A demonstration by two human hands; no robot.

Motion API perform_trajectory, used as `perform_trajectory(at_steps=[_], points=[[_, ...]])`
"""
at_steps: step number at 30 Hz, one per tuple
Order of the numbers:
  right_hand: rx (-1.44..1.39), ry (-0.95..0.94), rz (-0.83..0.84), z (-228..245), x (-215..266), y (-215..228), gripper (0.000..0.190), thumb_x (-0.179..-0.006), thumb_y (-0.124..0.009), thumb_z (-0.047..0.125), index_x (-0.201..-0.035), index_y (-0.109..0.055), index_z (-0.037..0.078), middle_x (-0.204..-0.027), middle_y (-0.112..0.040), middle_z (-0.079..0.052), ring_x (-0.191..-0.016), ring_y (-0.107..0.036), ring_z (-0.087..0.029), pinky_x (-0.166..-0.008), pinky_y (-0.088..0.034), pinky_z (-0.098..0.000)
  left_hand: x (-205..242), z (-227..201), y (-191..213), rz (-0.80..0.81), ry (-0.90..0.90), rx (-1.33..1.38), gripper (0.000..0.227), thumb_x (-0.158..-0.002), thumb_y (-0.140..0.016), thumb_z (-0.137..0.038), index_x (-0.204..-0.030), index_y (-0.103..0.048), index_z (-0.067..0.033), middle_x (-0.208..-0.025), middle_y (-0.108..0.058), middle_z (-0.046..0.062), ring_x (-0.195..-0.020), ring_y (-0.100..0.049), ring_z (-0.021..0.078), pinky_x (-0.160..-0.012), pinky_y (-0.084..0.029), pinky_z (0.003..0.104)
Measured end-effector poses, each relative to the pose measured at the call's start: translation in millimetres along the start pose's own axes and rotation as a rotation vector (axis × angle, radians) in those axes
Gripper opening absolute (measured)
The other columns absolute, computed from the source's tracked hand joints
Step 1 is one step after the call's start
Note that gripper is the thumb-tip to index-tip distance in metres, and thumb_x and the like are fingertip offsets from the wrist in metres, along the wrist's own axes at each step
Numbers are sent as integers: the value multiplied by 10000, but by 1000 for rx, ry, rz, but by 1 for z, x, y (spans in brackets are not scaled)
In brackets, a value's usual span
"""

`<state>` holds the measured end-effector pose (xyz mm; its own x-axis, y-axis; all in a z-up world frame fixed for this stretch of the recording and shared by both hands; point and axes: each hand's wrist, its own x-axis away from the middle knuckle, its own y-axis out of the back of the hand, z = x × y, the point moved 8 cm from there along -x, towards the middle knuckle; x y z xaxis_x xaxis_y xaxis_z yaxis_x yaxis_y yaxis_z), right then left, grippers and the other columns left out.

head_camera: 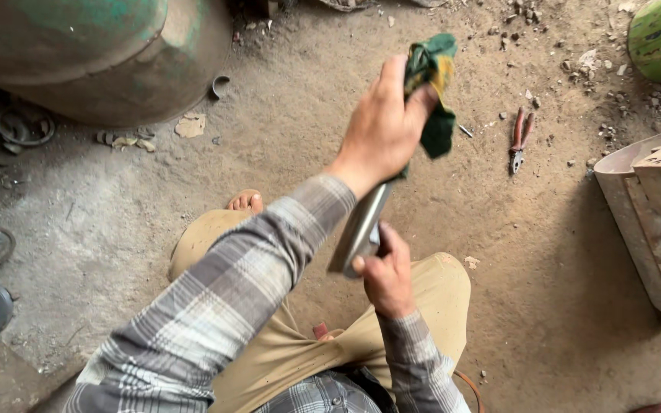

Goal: The person sits on the ground and wipes several cylindrical metal parts with a green cloth. The person picks up each part, wipes it, and places it down, repeating the process for multiple pieces. The person then holds two cleaned parts together and inspects them near a bucket of scrap metal.

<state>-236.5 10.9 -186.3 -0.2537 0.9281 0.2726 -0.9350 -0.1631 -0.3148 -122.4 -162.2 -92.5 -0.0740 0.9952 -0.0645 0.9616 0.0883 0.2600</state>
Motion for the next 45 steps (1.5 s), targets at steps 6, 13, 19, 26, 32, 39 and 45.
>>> perform_trajectory(at_steps=[6,13,19,26,32,39,45], points=[[-386,-69,230,7,26,2,796,-693,-877,381,-1266,-573,-81,-1008,-652,-173,-845,-667,-259,-719,-587,-376,-21,-4,67,-211,-140,158,279,-1028,-502,-271,-1161,-606,-48,-888,-723,16,-744,-718,137,-626,-588,326],[-393,88,151,51,-10,41,786,-701,-901,366,-1266,-567,-67,-1039,-662,-176,-875,-672,-265,-747,-590,-382,32,-8,33,142,164,159,288,-1031,-470,-267,-1062,-678,-69,-807,-629,26,-689,-574,120,-583,-515,331],[-320,241,-6,74,-16,44,704,-787,-858,265,-1323,-541,-63,-1084,-669,-127,-929,-684,-214,-811,-593,-339,74,-17,-2,328,275,217,381,-986,-482,-347,-1140,-641,-36,-870,-695,59,-730,-661,156,-627,-567,334],[149,303,-259,99,-5,30,481,-910,-772,174,-1293,-590,-52,-1126,-657,-59,-963,-645,-109,-815,-559,-260,94,-23,-22,361,180,422,716,-833,-757,-444,-1361,-509,-30,-1129,-675,98,-1038,-687,165,-886,-590,298],[900,296,-265,144,6,10,514,-787,-817,153,-1248,-640,13,-1063,-622,-92,-901,-706,-188,-793,-591,-295,91,-16,-30,416,312,840,531,-885,-763,-316,-1273,-574,-6,-1069,-638,107,-949,-655,192,-820,-607,334],[399,470,-109,207,-5,37,537,-948,-708,197,-1439,-554,45,-1428,-570,-104,-1197,-613,-171,-943,-557,-309,101,-23,-33,529,529,1131,415,-989,-583,-383,-1174,-611,-13,-963,-685,127,-736,-724,222,-657,-641,397],[434,421,-2,177,-48,39,279,-960,-692,23,-1231,-704,-42,-1031,-737,-84,-868,-693,-132,-748,-601,-261,106,-30,-25,638,500,1076,460,-1076,-523,-403,-1192,-601,35,-979,-680,150,-755,-722,230,-678,-639,392]])
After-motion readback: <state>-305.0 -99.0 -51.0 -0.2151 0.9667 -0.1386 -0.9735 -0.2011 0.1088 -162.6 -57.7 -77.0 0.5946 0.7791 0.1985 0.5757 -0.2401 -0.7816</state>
